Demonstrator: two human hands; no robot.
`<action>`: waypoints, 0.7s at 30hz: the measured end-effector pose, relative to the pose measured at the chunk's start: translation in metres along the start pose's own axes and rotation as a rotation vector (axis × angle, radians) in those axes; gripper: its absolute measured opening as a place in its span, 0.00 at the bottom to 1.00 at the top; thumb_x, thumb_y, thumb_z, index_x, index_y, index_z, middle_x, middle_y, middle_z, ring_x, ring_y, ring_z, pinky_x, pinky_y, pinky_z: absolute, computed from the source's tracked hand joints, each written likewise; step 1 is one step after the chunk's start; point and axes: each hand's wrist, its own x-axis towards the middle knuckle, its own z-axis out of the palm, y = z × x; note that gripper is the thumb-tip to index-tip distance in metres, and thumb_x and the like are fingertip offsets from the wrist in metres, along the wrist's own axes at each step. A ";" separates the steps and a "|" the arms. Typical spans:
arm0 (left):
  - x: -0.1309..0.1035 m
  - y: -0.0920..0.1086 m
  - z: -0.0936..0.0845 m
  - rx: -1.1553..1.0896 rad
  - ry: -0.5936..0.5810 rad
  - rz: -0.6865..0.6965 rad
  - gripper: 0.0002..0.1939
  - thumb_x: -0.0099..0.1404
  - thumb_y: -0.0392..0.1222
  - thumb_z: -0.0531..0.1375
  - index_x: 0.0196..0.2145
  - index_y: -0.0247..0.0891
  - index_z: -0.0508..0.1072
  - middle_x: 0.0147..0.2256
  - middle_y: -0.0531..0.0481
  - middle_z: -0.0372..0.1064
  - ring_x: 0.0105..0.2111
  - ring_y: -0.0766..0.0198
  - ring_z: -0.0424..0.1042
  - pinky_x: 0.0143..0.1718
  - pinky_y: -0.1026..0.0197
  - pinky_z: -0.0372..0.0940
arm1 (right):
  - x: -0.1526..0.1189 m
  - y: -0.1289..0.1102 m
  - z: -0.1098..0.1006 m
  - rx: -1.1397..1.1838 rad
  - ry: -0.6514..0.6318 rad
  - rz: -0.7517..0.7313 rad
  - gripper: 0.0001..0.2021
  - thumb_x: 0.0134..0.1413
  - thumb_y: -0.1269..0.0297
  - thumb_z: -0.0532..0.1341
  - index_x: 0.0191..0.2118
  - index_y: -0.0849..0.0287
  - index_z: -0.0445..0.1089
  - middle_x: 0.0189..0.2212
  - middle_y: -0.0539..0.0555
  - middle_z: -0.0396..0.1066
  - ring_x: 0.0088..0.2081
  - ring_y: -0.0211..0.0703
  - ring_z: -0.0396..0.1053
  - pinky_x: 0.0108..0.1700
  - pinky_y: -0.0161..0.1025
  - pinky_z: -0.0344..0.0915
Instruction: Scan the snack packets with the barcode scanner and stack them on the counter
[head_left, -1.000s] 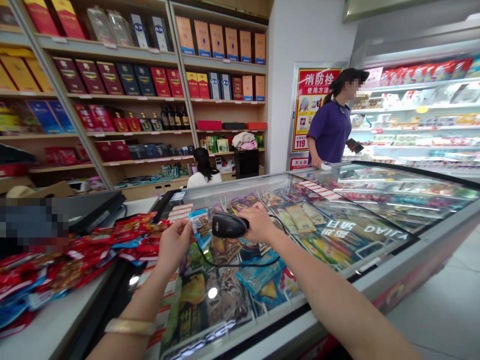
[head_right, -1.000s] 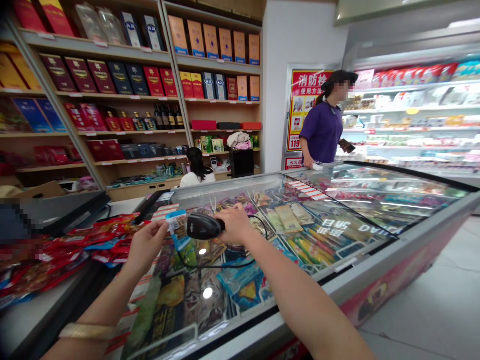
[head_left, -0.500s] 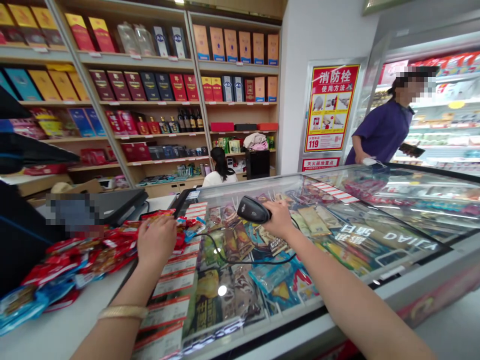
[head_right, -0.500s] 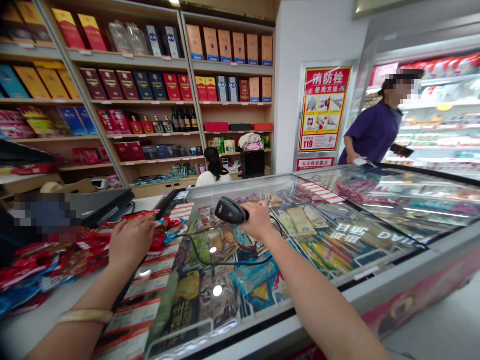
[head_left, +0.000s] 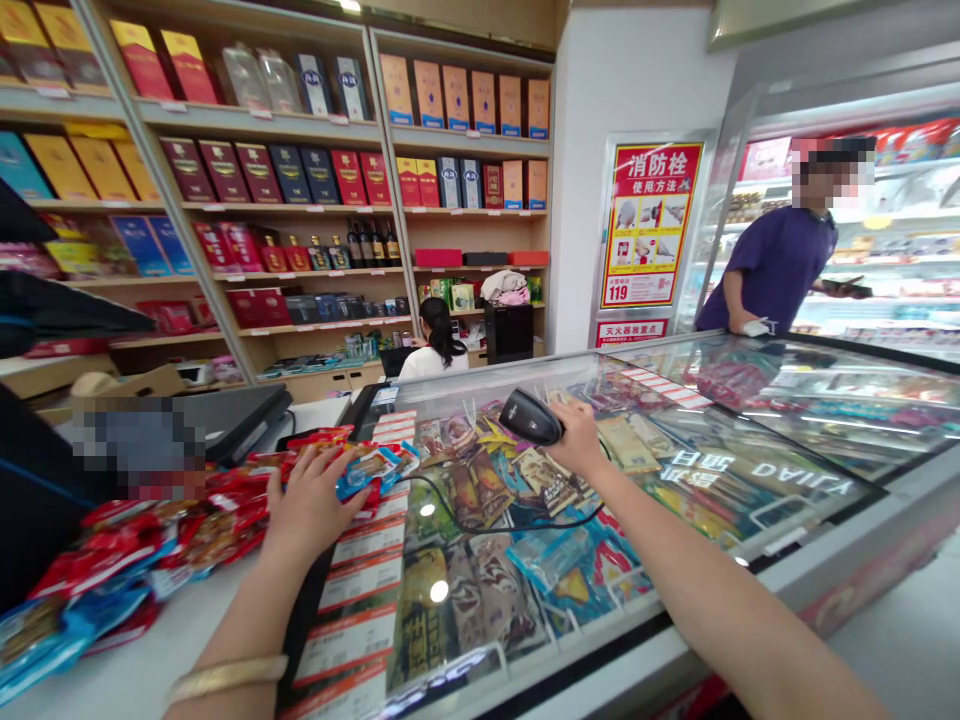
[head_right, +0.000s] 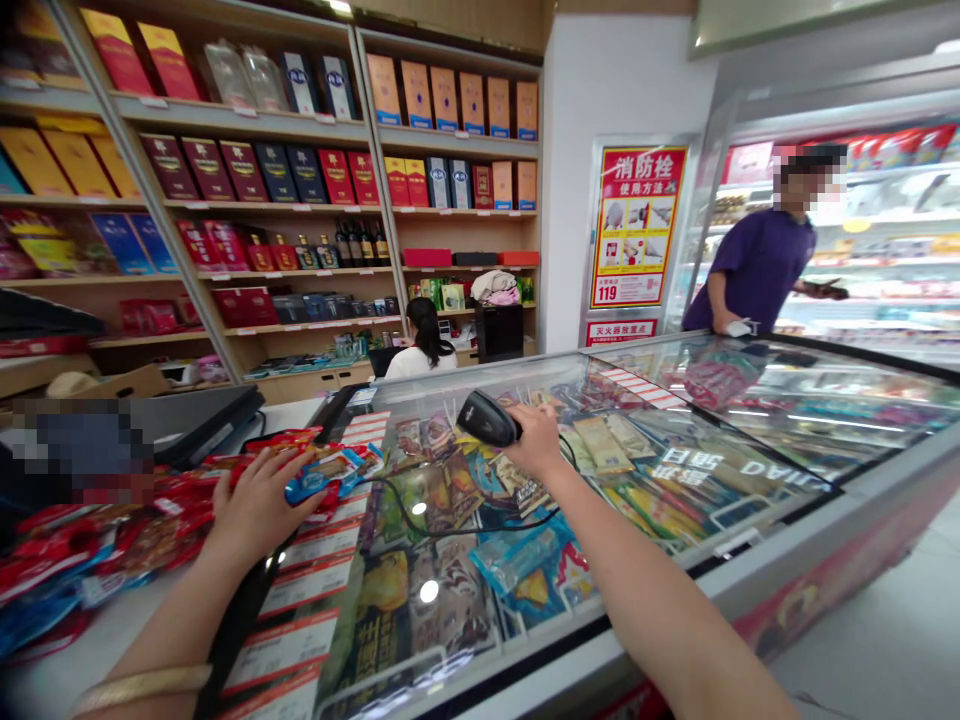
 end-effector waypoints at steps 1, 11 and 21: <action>0.000 0.001 0.002 -0.006 -0.012 0.006 0.28 0.61 0.49 0.62 0.59 0.47 0.73 0.60 0.40 0.69 0.66 0.37 0.58 0.65 0.28 0.46 | 0.000 0.001 -0.001 -0.016 0.005 0.013 0.11 0.46 0.62 0.65 0.38 0.58 0.75 0.34 0.55 0.78 0.40 0.50 0.72 0.46 0.43 0.52; 0.006 0.005 0.006 -0.150 0.242 -0.029 0.23 0.68 0.47 0.52 0.54 0.38 0.76 0.53 0.36 0.74 0.55 0.46 0.71 0.64 0.40 0.54 | -0.001 -0.002 -0.014 -0.234 -0.213 0.258 0.13 0.48 0.64 0.65 0.42 0.55 0.77 0.43 0.57 0.80 0.47 0.52 0.71 0.48 0.44 0.51; -0.001 0.018 0.011 -0.128 -0.091 0.122 0.19 0.61 0.46 0.62 0.50 0.53 0.79 0.61 0.45 0.69 0.65 0.39 0.59 0.64 0.26 0.41 | -0.024 -0.035 -0.003 -0.283 -0.303 0.292 0.13 0.47 0.64 0.66 0.42 0.53 0.77 0.40 0.56 0.80 0.45 0.52 0.73 0.50 0.47 0.51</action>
